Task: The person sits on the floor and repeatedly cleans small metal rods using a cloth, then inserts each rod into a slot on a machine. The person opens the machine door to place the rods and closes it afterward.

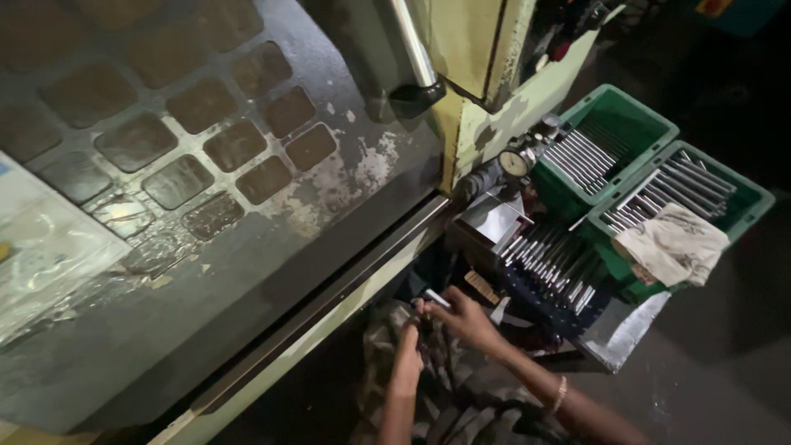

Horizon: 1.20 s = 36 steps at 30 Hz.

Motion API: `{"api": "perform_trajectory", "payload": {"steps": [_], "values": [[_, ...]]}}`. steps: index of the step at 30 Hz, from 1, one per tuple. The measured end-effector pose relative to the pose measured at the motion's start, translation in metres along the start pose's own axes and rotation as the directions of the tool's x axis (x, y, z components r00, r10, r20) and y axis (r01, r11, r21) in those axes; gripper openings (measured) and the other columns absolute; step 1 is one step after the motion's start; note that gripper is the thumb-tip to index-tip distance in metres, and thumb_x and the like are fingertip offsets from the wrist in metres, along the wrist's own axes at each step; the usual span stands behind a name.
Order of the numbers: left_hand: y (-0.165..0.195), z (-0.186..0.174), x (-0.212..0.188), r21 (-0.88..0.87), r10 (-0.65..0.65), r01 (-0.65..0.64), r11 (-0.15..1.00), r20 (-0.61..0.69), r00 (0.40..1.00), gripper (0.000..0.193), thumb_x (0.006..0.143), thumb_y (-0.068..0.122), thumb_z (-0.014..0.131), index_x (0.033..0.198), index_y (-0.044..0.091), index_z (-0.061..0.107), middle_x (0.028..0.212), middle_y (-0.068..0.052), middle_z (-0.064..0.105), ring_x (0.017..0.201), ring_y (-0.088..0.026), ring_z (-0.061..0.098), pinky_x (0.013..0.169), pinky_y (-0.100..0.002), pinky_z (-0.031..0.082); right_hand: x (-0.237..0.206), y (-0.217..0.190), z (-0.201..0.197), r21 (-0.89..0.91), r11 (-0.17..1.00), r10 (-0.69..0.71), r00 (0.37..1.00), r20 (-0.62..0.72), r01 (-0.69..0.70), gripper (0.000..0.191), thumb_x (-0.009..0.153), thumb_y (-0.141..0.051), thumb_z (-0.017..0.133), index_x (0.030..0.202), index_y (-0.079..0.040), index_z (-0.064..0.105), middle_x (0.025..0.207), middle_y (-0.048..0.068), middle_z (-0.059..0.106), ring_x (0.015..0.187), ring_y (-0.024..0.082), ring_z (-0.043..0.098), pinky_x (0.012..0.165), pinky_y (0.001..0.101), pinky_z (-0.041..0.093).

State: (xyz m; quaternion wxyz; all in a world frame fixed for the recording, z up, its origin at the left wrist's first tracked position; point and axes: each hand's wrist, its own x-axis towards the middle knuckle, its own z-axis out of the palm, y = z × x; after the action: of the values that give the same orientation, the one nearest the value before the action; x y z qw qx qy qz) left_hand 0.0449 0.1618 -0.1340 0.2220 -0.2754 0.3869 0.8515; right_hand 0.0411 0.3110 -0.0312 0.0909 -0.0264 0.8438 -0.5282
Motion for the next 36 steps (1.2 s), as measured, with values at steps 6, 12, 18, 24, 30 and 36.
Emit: {"api": "perform_trajectory", "payload": {"steps": [6,12,18,24,30,36], "values": [[0.011,0.004,0.005,-0.155,0.086,-0.07,0.985,0.1,0.991,0.043,0.093,0.05,0.069,0.113,0.012,0.07,0.096,-0.003,0.072,0.082,-0.016,0.069,0.068,-0.032,0.057,0.008,-0.012,0.01,-0.028,0.993,-0.118,0.987,-0.112,0.115,0.027,0.097,-0.028,0.067,0.101,-0.002,0.062,0.072,0.018,0.059,0.064,0.024,0.059,0.058,0.0405,0.047],[0.038,0.022,-0.009,-0.352,0.058,-0.011,0.936,0.124,0.991,0.052,0.09,0.056,0.056,0.105,0.008,0.072,0.098,-0.007,0.075,0.084,-0.022,0.071,0.073,-0.036,0.058,0.002,-0.038,-0.002,-0.344,0.898,-0.354,0.915,-0.196,0.274,0.024,0.09,-0.025,0.072,0.098,-0.006,0.06,0.077,0.017,0.065,0.072,0.04,0.065,0.061,0.0449,0.05],[0.055,0.061,0.001,-0.441,0.173,-0.087,0.893,0.159,0.972,0.044,0.096,0.053,0.063,0.091,0.009,0.065,0.096,-0.011,0.075,0.084,-0.024,0.07,0.081,-0.037,0.057,-0.022,-0.084,0.001,-0.355,0.829,-0.522,0.826,-0.213,0.432,0.031,0.093,-0.024,0.071,0.117,-0.007,0.064,0.102,0.019,0.071,0.083,0.04,0.069,0.066,0.0443,0.056],[0.076,0.097,-0.024,-0.032,0.499,-0.5,0.865,-0.038,0.866,0.042,0.097,0.049,0.067,0.1,0.007,0.067,0.099,-0.009,0.074,0.095,-0.023,0.071,0.085,-0.039,0.054,-0.012,-0.09,-0.037,0.045,0.996,-0.075,0.997,-0.005,0.075,0.032,0.093,-0.025,0.073,0.117,-0.006,0.063,0.092,0.017,0.075,0.079,0.022,0.072,0.066,0.0341,0.056],[0.091,0.126,-0.038,-0.434,0.446,-0.331,0.838,0.194,0.874,0.058,0.098,0.056,0.051,0.128,0.008,0.061,0.129,-0.01,0.069,0.124,-0.023,0.061,0.107,-0.04,0.048,0.02,-0.066,-0.079,0.289,0.954,0.124,0.982,-0.142,-0.079,0.023,0.098,-0.023,0.067,0.106,-0.002,0.067,0.085,0.009,0.065,0.068,0.017,0.056,0.056,0.0327,0.044],[0.055,0.133,-0.002,-0.385,0.262,-0.169,0.907,0.204,0.943,0.068,0.101,0.06,0.047,0.144,0.009,0.057,0.139,-0.009,0.058,0.124,-0.026,0.053,0.106,-0.044,0.041,0.018,-0.046,-0.093,-0.007,0.997,-0.072,0.986,-0.151,0.071,0.029,0.092,-0.025,0.075,0.102,0.0,0.065,0.079,0.008,0.067,0.07,0.013,0.058,0.062,0.0299,0.049]]}}
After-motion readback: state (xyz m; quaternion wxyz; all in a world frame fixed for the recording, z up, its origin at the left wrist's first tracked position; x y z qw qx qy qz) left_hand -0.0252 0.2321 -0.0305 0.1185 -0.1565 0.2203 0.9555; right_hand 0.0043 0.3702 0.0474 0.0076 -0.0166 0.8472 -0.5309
